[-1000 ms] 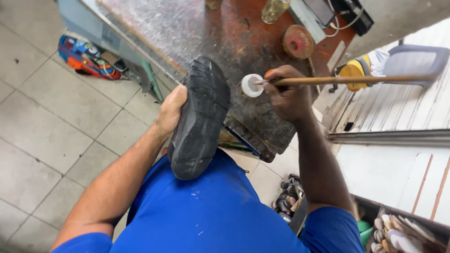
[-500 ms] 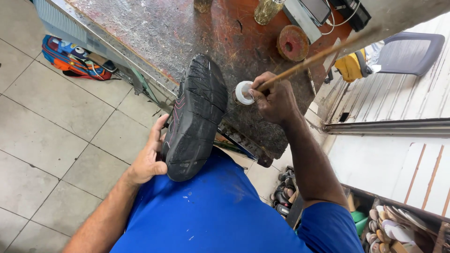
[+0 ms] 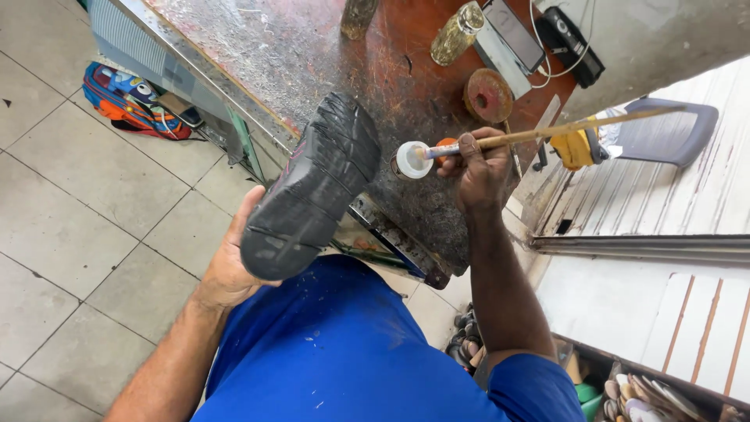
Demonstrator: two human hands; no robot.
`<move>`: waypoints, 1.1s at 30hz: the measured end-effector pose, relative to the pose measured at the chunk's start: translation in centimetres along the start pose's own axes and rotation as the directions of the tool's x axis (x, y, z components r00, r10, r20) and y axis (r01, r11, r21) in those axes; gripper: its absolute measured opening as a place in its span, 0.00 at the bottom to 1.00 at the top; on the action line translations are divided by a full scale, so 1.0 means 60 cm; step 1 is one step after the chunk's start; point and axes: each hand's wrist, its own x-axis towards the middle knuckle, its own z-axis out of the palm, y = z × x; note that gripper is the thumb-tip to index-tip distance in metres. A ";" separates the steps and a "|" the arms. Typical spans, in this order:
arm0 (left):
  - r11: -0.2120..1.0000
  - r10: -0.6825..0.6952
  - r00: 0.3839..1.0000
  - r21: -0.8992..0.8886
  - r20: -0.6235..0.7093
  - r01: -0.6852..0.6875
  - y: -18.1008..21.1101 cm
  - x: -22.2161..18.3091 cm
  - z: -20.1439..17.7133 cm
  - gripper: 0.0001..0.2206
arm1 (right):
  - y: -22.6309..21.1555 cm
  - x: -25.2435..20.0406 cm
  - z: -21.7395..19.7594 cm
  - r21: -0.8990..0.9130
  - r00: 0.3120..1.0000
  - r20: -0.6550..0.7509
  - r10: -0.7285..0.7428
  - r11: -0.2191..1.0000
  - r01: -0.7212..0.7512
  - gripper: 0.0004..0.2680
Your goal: Applying dye to the edge of a shoe sole using a brush
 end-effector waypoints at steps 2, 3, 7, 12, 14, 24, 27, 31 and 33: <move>0.976 0.069 0.979 0.214 -0.194 -0.026 0.007 0.003 0.022 0.59 | 0.010 -0.004 -0.004 0.100 0.997 -0.046 0.055 0.994 -0.050 0.06; 0.975 0.075 0.978 0.219 -0.195 -0.031 0.003 0.000 0.024 0.59 | 0.018 -0.008 -0.007 0.106 0.998 -0.040 0.055 0.993 -0.050 0.06; 0.736 0.192 0.859 0.648 -0.475 0.194 0.041 0.021 0.082 0.46 | 0.056 -0.008 -0.027 0.123 0.997 0.079 -0.003 0.992 -0.007 0.06; 0.294 0.514 0.856 0.949 -0.058 -0.112 0.037 0.058 0.075 0.38 | -0.081 0.023 0.003 0.490 0.950 0.210 -0.231 0.866 0.103 0.07; 0.361 0.530 0.840 0.927 -0.117 -0.098 0.032 0.068 0.076 0.42 | -0.151 0.042 -0.007 0.639 0.863 0.349 -0.365 0.766 0.066 0.10; 0.216 0.626 0.779 0.955 0.025 -0.204 0.059 0.106 0.109 0.43 | -0.101 -0.005 0.020 0.537 0.845 0.451 -0.288 0.844 0.001 0.09; 0.104 0.602 0.780 0.952 0.170 -0.288 0.087 0.093 0.146 0.37 | -0.169 -0.058 0.088 0.487 0.860 0.427 -0.279 0.872 0.041 0.09; 0.084 0.581 0.794 0.958 0.176 -0.274 0.079 0.082 0.143 0.36 | -0.182 -0.104 0.161 0.466 0.811 0.514 -0.281 0.885 0.011 0.09; 0.083 0.572 0.804 0.964 0.162 -0.252 0.078 0.077 0.143 0.35 | -0.170 -0.116 0.185 0.469 0.788 0.555 -0.266 0.883 -0.033 0.10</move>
